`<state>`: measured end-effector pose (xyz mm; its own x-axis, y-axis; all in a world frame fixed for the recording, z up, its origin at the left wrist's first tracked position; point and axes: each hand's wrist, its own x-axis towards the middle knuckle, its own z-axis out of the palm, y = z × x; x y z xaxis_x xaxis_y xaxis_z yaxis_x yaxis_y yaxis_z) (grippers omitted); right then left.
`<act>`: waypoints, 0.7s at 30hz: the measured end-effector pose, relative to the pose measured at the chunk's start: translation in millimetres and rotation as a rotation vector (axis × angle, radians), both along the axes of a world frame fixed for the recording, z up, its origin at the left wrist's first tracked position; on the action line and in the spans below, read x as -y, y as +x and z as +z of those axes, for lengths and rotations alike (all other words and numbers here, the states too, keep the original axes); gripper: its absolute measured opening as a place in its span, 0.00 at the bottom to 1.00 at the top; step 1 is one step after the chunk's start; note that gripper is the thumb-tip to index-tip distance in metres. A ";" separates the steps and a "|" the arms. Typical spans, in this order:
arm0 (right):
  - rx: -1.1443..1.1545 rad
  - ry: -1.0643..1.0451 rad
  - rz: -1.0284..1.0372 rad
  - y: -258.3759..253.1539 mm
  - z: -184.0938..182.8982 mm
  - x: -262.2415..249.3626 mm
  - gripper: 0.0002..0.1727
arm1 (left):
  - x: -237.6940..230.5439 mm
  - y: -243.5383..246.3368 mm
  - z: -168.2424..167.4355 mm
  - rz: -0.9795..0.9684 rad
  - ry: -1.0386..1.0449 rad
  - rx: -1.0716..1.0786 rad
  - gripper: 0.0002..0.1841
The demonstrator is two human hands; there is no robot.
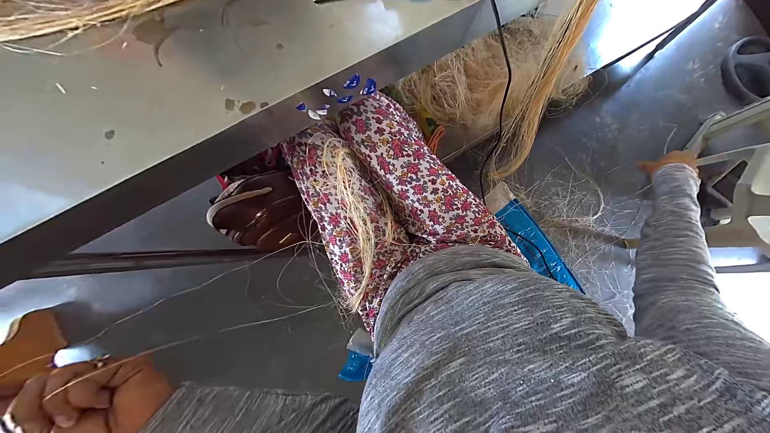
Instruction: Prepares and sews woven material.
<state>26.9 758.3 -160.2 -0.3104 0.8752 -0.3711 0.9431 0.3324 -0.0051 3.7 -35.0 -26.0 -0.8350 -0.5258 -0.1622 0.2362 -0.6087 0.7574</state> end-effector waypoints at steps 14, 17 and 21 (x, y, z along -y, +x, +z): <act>-0.771 -1.130 1.206 -13.5 67.2 268.1 0.12 | 19.8 -14.0 -38.1 0.125 0.117 -0.292 0.22; -0.648 -1.002 1.417 -10.2 51.3 285.2 0.12 | 21.0 -17.1 -42.8 0.096 0.144 -0.305 0.23; -0.697 -0.989 1.339 -15.8 56.1 269.0 0.07 | -2.3 -14.6 -39.2 -0.171 0.042 -0.241 0.22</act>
<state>11.2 489.3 -104.1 -0.8563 -0.5139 -0.0511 -0.1955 0.4142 -0.8889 -10.9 -32.7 -65.3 -0.9281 -0.3708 0.0330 0.2974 -0.6852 0.6649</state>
